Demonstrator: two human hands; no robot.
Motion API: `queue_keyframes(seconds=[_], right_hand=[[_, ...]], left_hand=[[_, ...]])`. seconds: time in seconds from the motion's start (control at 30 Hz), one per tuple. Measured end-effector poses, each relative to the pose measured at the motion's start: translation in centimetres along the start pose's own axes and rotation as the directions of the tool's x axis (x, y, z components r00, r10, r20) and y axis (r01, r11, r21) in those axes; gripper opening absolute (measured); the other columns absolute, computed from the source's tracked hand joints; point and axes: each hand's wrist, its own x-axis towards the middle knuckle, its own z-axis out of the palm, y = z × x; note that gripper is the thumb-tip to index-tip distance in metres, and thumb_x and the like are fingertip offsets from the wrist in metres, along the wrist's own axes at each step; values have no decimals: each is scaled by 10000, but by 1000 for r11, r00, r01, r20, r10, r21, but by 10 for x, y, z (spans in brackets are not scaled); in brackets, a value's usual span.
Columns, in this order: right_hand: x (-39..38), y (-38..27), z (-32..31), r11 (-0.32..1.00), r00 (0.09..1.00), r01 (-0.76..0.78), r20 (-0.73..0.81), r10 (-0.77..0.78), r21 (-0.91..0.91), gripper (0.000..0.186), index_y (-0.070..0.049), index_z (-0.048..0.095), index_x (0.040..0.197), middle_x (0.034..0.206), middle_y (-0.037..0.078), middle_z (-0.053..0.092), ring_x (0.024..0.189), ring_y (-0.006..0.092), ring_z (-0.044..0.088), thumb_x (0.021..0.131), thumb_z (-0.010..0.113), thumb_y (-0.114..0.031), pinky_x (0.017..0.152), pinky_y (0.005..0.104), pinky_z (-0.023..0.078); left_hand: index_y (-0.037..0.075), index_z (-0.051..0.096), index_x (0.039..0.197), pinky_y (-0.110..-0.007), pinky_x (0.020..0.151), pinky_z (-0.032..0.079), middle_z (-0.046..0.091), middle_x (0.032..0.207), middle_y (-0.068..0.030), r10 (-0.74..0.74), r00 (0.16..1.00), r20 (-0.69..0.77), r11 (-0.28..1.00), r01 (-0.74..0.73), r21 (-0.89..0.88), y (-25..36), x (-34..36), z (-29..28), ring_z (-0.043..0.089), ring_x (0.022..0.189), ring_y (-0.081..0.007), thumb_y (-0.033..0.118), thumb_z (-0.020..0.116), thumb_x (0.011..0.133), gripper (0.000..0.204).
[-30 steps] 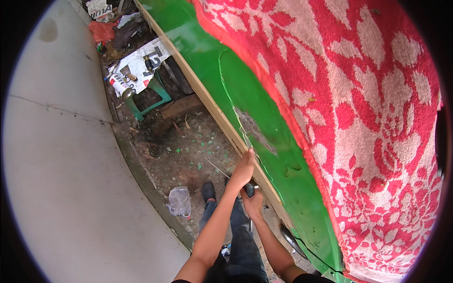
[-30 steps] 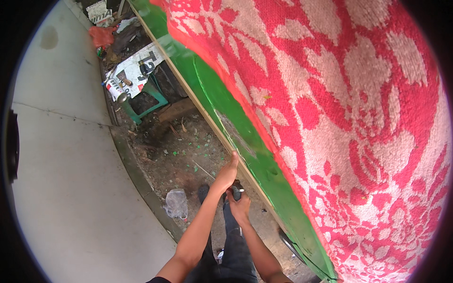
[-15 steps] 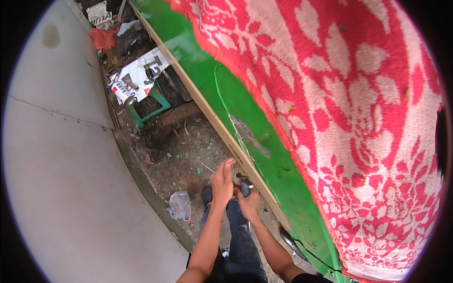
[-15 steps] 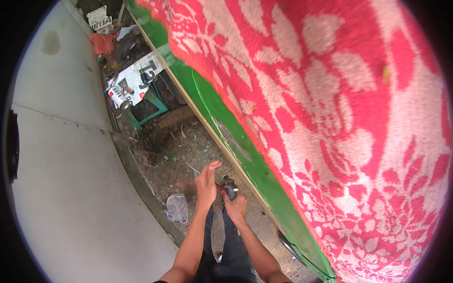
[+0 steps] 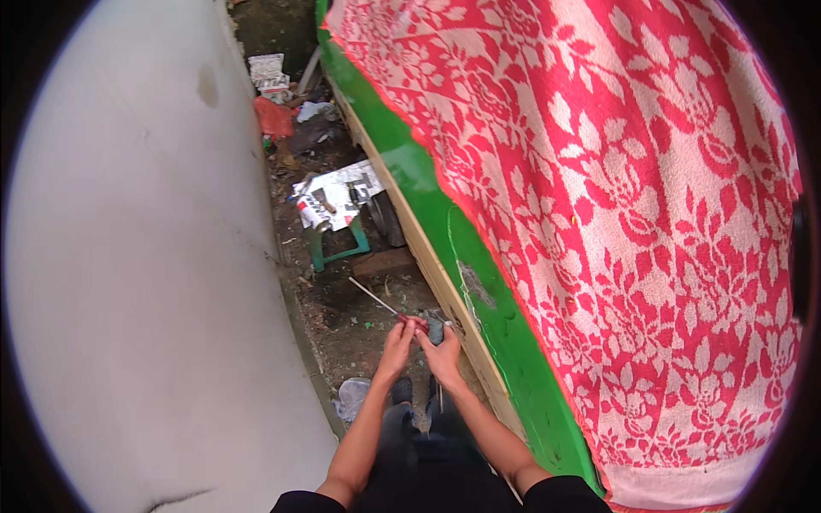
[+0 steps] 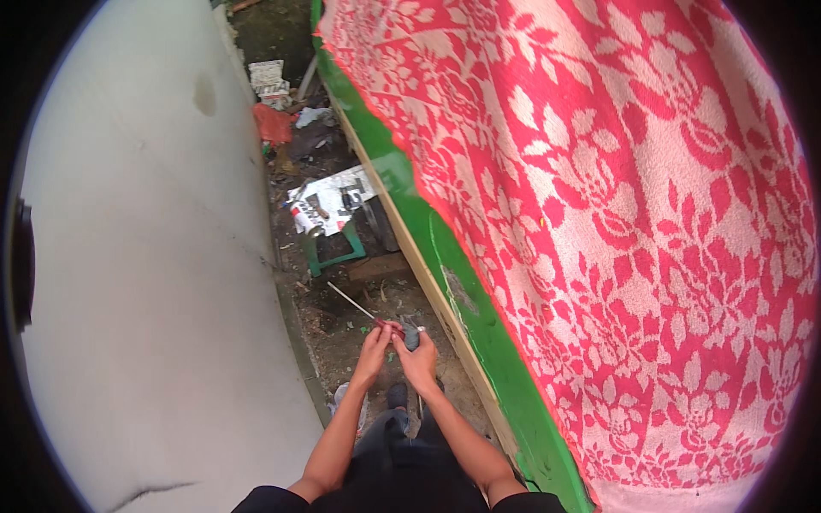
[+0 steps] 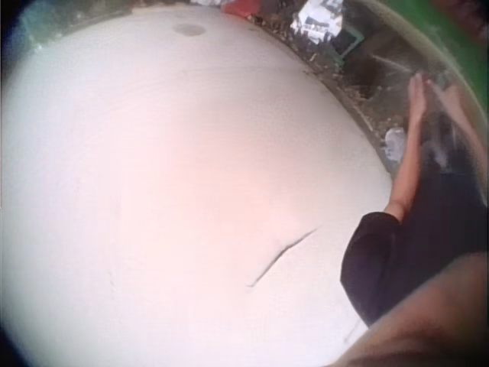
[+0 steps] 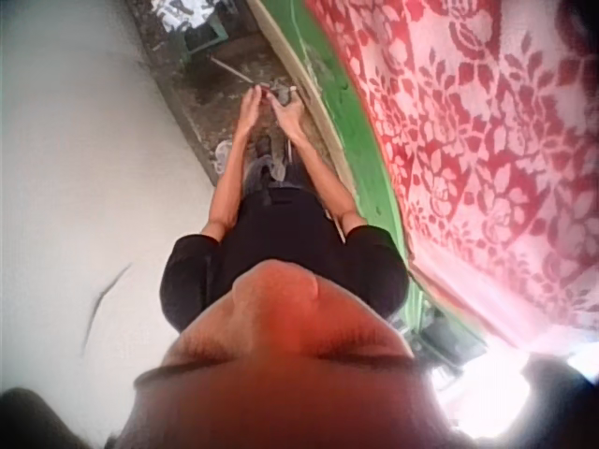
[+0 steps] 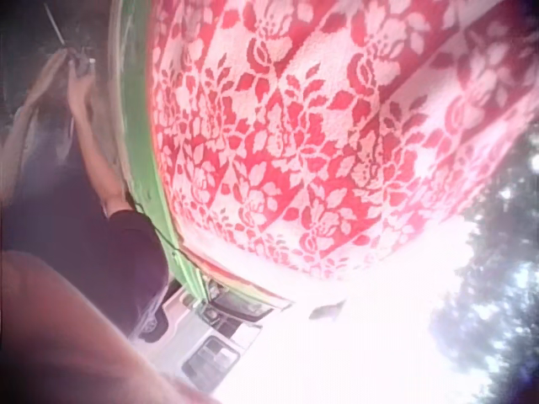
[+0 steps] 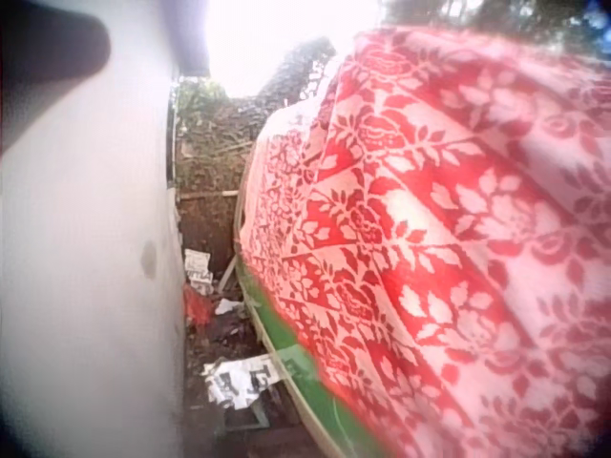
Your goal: The person uses a scraper to remove material from the edge of a green vehicle panel. They then ignite a blowtorch and apply heat to the same area while continuing to scrape. The work is performed on the side of a vehicle with a patterned cloth covering the upper portion.
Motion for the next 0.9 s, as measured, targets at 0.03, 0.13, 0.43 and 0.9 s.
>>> queue_keyframes(seconds=[0.03, 0.13, 0.43, 0.9], right_hand=[[0, -13, 4, 1000, 999, 10, 33, -9, -11, 330, -12, 682, 1017, 829, 146, 709, 750, 249, 689, 826, 765, -267, 702, 371, 519], [0, -32, 23, 984, 982, 162, 89, -168, 78, 341, -4, 669, 1011, 828, 148, 700, 738, 245, 676, 824, 767, -272, 680, 375, 510], [89, -35, 75, 968, 929, 233, 272, -250, 93, 394, 2, 584, 1225, 801, 48, 663, 676, 128, 620, 867, 676, -135, 597, 309, 494], [250, -109, 162, 973, 878, -136, 478, 32, 186, 587, -51, 421, 1417, 933, 100, 641, 589, 142, 640, 883, 664, -60, 457, 290, 531]], left_hand=[[40, 593, 1127, -295, 755, 512, 653, 991, -57, 29, 999, -16, 1000, -29, 10, 9, -1, -2, 613, 872, -130, 299, 500, 1046, 287], [40, 592, 1118, -300, 773, 525, 666, 1021, -64, 67, 997, -43, 997, -66, 28, 29, -3, -26, 625, 898, -132, 286, 513, 1042, 270], [90, 524, 1007, -291, 512, 545, 619, 772, -42, -72, 947, -314, 993, 37, -116, 94, 45, -73, 626, 576, -146, 374, 445, 1054, 298], [12, 572, 1199, -365, 657, 626, 535, 850, -29, -172, 907, -384, 975, 100, -201, 112, 162, -122, 584, 751, -118, 136, 547, 989, 245]])
